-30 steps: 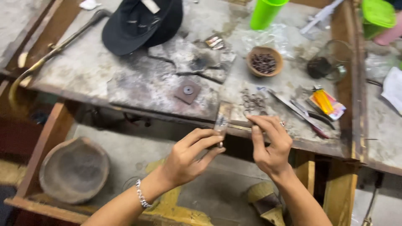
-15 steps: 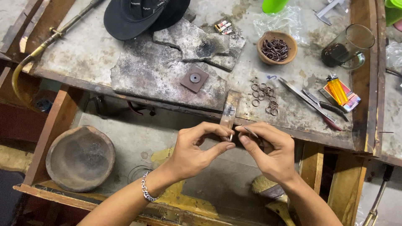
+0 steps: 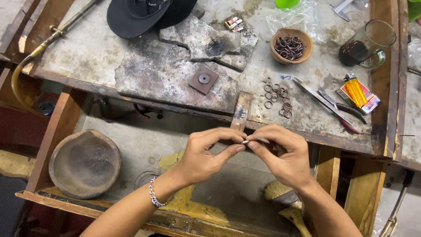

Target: The person files small metal rings one by one on a wooden bench pin using a metal file. They repeatedly pick up a ring, hold it against the pin, and file its surface before placing it down and selecting another.

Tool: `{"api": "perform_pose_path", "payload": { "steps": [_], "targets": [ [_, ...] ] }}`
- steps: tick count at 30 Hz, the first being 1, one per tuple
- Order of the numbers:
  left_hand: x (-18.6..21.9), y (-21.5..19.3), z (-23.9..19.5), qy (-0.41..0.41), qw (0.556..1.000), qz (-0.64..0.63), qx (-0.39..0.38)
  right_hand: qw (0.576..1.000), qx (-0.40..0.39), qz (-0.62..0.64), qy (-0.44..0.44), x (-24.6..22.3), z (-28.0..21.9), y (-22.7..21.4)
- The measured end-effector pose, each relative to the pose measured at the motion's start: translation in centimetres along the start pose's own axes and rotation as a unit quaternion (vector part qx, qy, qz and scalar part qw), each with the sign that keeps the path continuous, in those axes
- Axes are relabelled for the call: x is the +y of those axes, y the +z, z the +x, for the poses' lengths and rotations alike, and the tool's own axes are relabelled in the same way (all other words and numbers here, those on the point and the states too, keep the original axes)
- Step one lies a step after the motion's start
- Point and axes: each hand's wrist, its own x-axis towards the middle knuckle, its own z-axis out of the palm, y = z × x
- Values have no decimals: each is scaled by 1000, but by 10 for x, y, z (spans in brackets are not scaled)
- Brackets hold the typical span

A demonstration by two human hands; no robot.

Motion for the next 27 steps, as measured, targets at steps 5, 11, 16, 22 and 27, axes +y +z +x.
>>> {"api": "perform_pose_path", "payload": {
  "steps": [5,11,16,22,27],
  "targets": [
    [-12,-29,6,68,987,143,-29,995,-79,-32,48,-2,-4,11],
    [-1,-49,17,159,924,334,-95,884,-451,-81,95,4,-35,51],
    [-3,-30,18,131,934,313,-114,933,-347,-35,91,21,-26,36],
    [-16,-1,44,147,899,333,-242,852,-477,-165,137,42,-21,18],
    [-42,27,81,149,870,373,-285,832,-508,-182,127,49,-26,24]
  ]
}}
